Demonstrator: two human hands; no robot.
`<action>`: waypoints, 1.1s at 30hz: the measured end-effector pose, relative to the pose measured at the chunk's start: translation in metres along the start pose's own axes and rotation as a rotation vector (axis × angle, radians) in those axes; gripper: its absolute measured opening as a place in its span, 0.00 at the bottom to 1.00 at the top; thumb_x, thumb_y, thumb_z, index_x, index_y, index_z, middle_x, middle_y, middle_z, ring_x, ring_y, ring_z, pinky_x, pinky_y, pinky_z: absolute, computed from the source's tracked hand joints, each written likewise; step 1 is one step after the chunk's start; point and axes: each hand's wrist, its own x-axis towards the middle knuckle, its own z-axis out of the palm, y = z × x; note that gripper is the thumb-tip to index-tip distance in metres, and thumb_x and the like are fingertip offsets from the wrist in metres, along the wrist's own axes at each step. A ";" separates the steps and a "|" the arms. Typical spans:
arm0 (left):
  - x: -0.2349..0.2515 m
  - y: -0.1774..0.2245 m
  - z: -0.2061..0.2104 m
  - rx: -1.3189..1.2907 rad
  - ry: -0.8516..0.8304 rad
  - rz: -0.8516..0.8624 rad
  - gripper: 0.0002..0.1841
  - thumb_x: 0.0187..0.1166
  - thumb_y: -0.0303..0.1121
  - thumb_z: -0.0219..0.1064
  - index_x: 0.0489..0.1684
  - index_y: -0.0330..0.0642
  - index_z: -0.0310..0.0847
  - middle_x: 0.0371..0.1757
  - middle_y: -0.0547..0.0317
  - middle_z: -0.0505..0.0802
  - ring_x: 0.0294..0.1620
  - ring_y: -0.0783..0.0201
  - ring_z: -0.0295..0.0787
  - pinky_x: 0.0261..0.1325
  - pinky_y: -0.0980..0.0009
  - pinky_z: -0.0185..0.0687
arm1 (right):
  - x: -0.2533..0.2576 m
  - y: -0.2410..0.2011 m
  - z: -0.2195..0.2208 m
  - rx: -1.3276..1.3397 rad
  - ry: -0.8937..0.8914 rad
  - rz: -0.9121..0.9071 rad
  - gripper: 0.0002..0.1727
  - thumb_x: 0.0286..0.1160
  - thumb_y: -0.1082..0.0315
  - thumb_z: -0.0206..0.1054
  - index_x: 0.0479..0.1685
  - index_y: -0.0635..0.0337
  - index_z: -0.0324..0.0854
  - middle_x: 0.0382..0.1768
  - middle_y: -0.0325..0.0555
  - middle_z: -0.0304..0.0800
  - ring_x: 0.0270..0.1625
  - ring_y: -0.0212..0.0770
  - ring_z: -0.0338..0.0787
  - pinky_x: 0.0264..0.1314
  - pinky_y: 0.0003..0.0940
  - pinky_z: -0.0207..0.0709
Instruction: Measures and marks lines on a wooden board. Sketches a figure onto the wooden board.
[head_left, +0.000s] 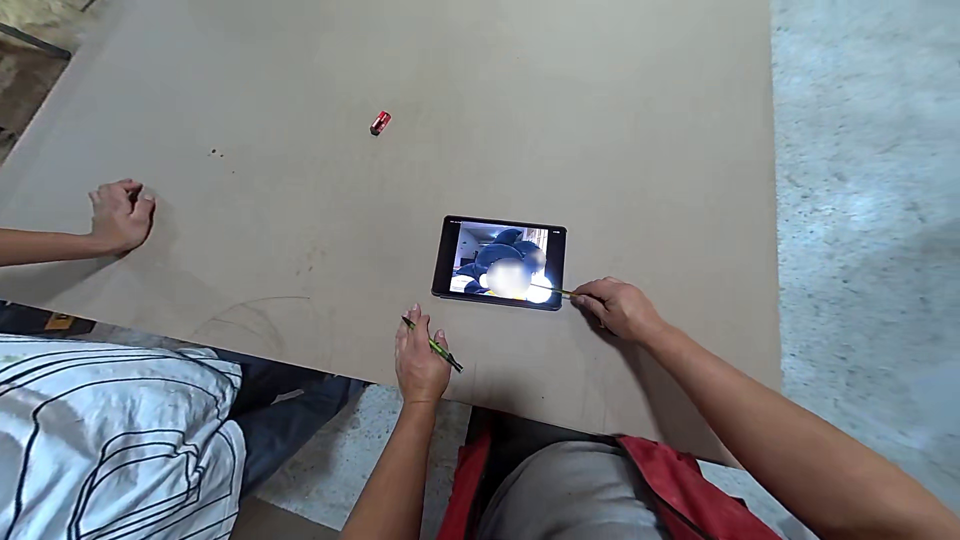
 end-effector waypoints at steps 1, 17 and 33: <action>0.000 0.000 0.001 -0.004 0.002 0.001 0.26 0.87 0.46 0.50 0.76 0.40 0.77 0.90 0.55 0.71 0.93 0.53 0.60 0.91 0.52 0.57 | 0.001 0.000 0.000 -0.005 -0.002 0.004 0.15 0.89 0.49 0.60 0.53 0.40 0.92 0.48 0.31 0.95 0.56 0.35 0.91 0.62 0.42 0.84; -0.001 -0.003 0.004 0.023 0.005 0.007 0.26 0.87 0.44 0.50 0.77 0.40 0.76 0.91 0.56 0.70 0.93 0.54 0.59 0.92 0.53 0.56 | 0.007 0.007 0.005 -0.023 -0.005 -0.112 0.14 0.88 0.52 0.59 0.54 0.37 0.92 0.47 0.29 0.94 0.55 0.33 0.90 0.61 0.38 0.84; -0.001 -0.001 0.003 0.023 0.001 -0.011 0.26 0.89 0.45 0.50 0.77 0.41 0.76 0.91 0.57 0.70 0.93 0.56 0.58 0.92 0.54 0.56 | 0.018 0.003 0.004 -0.080 0.008 -0.130 0.15 0.89 0.53 0.60 0.55 0.39 0.93 0.45 0.31 0.95 0.53 0.36 0.90 0.57 0.38 0.84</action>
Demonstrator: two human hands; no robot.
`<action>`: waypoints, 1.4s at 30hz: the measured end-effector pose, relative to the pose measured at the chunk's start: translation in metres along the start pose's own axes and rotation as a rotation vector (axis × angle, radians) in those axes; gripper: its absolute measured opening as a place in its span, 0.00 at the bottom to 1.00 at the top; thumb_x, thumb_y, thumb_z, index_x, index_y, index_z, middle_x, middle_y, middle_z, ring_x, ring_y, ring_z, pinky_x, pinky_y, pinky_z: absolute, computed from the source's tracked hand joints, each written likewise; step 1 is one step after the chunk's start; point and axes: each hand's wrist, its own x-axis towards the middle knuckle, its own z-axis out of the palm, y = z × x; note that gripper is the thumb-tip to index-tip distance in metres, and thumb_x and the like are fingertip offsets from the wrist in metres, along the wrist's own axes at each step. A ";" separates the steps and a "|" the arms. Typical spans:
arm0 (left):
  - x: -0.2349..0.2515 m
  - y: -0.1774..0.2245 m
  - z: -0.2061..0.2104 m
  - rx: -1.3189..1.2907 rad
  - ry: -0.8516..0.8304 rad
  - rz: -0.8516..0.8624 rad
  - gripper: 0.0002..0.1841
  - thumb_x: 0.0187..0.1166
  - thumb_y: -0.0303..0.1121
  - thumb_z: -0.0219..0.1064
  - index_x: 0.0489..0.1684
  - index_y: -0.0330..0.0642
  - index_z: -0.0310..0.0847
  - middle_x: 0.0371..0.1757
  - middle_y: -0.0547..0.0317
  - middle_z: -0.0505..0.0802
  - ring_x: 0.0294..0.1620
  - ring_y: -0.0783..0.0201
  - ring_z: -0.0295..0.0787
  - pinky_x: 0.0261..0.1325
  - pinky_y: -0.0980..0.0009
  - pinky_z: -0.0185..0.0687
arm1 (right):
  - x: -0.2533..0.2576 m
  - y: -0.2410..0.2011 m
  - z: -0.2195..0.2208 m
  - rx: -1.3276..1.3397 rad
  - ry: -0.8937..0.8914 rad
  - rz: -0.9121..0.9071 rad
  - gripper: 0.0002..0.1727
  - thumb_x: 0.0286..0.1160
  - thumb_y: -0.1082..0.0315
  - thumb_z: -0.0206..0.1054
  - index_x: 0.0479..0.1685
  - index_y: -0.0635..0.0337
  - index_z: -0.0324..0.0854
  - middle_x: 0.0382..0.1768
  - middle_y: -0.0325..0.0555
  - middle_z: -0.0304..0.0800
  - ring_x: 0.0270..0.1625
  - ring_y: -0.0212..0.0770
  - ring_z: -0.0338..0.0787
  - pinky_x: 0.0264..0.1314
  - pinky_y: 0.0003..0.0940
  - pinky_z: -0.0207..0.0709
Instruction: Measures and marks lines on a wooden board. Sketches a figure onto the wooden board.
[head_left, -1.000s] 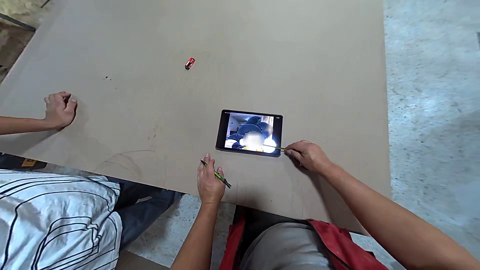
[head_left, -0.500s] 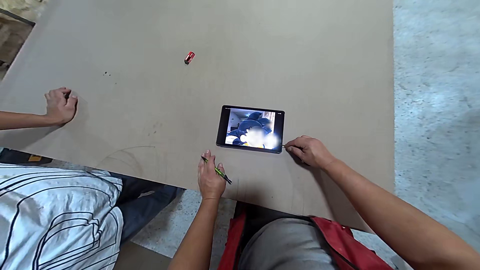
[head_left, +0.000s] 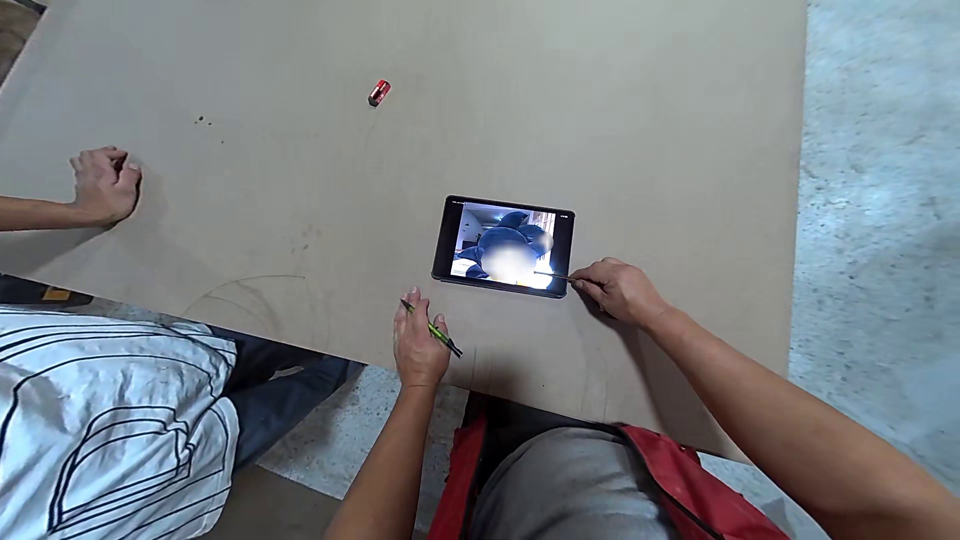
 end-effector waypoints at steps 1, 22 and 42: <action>0.001 0.000 0.000 -0.004 0.003 0.000 0.26 0.89 0.46 0.50 0.77 0.41 0.76 0.91 0.57 0.70 0.93 0.55 0.59 0.92 0.54 0.57 | 0.001 0.000 0.000 0.000 0.006 -0.003 0.15 0.88 0.53 0.60 0.55 0.39 0.93 0.44 0.32 0.95 0.53 0.37 0.91 0.57 0.39 0.84; -0.001 -0.003 0.003 -0.019 0.022 0.015 0.26 0.89 0.46 0.49 0.76 0.42 0.77 0.91 0.57 0.70 0.93 0.55 0.59 0.92 0.55 0.57 | 0.002 -0.001 0.008 -0.021 0.054 -0.028 0.15 0.88 0.55 0.60 0.52 0.44 0.94 0.43 0.36 0.95 0.52 0.38 0.91 0.58 0.40 0.84; 0.002 -0.003 0.001 -0.081 0.055 0.044 0.25 0.88 0.45 0.50 0.71 0.37 0.79 0.88 0.51 0.74 0.91 0.51 0.63 0.91 0.54 0.59 | 0.004 -0.005 0.005 -0.002 0.056 -0.027 0.13 0.87 0.58 0.62 0.53 0.44 0.95 0.46 0.36 0.96 0.55 0.37 0.92 0.61 0.39 0.84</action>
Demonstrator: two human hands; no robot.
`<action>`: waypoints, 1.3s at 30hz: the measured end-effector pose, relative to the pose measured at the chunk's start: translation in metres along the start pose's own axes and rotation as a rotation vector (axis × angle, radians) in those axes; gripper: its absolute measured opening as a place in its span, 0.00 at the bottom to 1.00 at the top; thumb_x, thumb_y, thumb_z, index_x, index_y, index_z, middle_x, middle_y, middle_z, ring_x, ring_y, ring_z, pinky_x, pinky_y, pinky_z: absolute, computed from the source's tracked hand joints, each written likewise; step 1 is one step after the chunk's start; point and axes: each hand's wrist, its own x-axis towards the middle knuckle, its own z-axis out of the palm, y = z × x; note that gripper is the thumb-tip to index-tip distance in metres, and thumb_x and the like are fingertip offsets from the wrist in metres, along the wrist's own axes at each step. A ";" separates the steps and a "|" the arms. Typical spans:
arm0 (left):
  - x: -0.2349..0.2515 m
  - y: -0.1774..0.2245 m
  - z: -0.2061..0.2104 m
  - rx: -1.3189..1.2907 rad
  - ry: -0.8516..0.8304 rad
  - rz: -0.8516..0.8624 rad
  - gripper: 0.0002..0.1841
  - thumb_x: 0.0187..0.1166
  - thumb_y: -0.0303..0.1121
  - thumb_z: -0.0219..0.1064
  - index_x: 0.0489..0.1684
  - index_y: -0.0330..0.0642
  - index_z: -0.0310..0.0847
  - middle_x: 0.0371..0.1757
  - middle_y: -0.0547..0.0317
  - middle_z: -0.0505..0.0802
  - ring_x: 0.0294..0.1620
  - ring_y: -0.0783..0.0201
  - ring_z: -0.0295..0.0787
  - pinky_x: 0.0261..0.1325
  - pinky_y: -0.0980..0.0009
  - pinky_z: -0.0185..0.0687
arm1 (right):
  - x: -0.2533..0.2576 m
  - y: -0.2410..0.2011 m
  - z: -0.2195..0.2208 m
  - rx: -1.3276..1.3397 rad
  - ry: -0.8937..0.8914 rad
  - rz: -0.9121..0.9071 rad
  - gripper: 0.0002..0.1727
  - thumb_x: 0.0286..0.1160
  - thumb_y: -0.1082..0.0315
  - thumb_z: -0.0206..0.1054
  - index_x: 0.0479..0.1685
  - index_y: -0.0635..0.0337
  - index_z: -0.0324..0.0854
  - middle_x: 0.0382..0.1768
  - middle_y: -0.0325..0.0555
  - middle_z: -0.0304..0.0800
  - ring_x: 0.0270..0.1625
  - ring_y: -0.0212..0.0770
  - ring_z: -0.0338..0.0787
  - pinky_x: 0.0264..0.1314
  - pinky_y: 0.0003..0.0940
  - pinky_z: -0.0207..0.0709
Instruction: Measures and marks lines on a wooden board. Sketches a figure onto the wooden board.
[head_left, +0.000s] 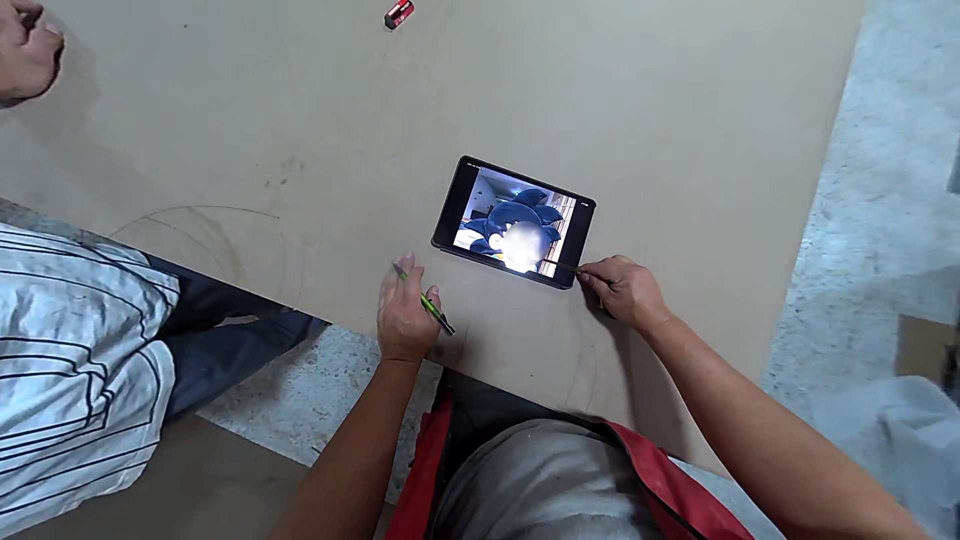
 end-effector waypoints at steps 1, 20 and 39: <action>0.000 0.000 0.000 0.003 0.000 0.002 0.25 0.88 0.45 0.51 0.71 0.37 0.79 0.88 0.51 0.74 0.91 0.51 0.62 0.91 0.54 0.59 | 0.000 0.000 0.000 0.001 0.001 0.001 0.13 0.87 0.58 0.62 0.53 0.44 0.95 0.46 0.35 0.96 0.55 0.37 0.91 0.62 0.39 0.84; -0.001 0.000 0.002 0.037 -0.040 -0.020 0.28 0.89 0.48 0.46 0.76 0.39 0.76 0.90 0.53 0.71 0.92 0.51 0.60 0.91 0.52 0.58 | 0.040 0.027 -0.017 -0.010 -0.039 0.048 0.14 0.87 0.57 0.62 0.54 0.46 0.94 0.45 0.40 0.96 0.54 0.42 0.92 0.61 0.45 0.84; -0.001 -0.003 0.003 0.049 -0.033 -0.010 0.28 0.88 0.48 0.46 0.77 0.39 0.75 0.90 0.53 0.71 0.93 0.53 0.59 0.92 0.55 0.54 | 0.036 0.025 -0.015 -0.009 -0.029 0.024 0.14 0.88 0.57 0.61 0.54 0.44 0.94 0.46 0.37 0.96 0.54 0.40 0.92 0.61 0.41 0.83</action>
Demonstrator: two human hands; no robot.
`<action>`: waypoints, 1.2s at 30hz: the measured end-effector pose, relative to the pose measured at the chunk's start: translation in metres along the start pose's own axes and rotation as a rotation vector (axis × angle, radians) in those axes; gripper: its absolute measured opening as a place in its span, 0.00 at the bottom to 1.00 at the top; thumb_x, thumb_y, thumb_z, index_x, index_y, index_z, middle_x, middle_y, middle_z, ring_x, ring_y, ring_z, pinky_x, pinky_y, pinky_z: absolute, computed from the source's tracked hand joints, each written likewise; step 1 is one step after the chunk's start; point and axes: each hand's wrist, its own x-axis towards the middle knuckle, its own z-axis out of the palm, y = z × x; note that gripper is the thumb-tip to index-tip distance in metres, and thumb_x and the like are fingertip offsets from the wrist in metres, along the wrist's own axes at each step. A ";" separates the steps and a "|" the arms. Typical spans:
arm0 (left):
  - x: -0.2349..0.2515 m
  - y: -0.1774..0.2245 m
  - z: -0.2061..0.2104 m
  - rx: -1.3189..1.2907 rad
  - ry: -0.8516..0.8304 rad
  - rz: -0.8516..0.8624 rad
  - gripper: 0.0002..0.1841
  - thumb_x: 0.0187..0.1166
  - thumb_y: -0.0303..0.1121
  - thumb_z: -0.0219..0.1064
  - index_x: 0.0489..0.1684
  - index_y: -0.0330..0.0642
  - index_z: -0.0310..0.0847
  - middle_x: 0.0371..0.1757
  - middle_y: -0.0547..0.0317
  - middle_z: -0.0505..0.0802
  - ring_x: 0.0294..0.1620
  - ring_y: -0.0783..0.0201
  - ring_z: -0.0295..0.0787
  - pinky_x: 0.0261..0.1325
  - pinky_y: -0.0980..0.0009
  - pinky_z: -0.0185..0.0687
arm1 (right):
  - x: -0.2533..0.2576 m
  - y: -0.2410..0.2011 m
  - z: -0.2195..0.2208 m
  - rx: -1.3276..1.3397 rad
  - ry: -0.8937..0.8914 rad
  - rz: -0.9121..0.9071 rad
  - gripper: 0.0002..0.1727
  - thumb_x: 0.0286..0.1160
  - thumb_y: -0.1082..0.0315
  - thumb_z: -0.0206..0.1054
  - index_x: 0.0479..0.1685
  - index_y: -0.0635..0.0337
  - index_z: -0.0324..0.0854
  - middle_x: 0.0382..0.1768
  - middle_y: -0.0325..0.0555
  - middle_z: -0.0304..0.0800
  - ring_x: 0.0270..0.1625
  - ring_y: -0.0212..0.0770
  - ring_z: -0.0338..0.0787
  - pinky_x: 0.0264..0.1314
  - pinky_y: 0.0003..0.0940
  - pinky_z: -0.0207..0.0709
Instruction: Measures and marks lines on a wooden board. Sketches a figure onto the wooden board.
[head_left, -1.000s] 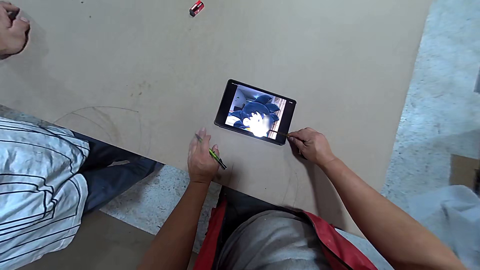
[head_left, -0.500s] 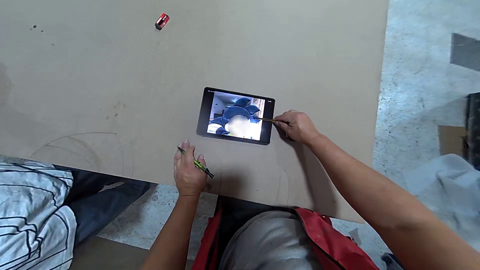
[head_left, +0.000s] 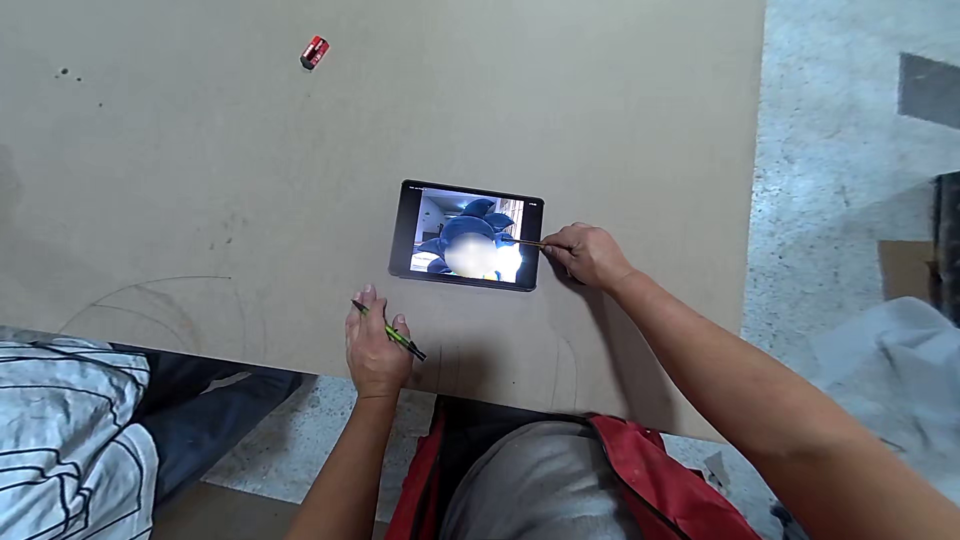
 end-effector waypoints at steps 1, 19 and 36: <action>0.000 0.000 0.000 0.001 0.000 0.000 0.28 0.88 0.48 0.46 0.78 0.39 0.75 0.90 0.53 0.71 0.93 0.52 0.59 0.92 0.55 0.54 | 0.000 0.000 0.000 0.000 0.002 -0.002 0.14 0.88 0.57 0.61 0.54 0.44 0.94 0.46 0.36 0.96 0.54 0.39 0.92 0.61 0.41 0.84; -0.001 0.003 -0.005 -0.013 -0.023 0.012 0.27 0.87 0.45 0.49 0.78 0.37 0.74 0.90 0.49 0.70 0.91 0.48 0.61 0.91 0.50 0.56 | -0.003 -0.004 -0.003 0.026 -0.018 0.027 0.15 0.88 0.56 0.60 0.54 0.44 0.94 0.47 0.37 0.96 0.54 0.40 0.92 0.61 0.43 0.83; 0.055 0.142 0.020 -0.124 -0.245 0.236 0.23 0.87 0.39 0.61 0.76 0.38 0.76 0.82 0.45 0.79 0.81 0.45 0.76 0.80 0.46 0.74 | -0.185 -0.021 -0.022 0.604 -0.244 0.612 0.12 0.87 0.53 0.65 0.48 0.38 0.96 0.28 0.28 0.93 0.30 0.27 0.89 0.39 0.34 0.86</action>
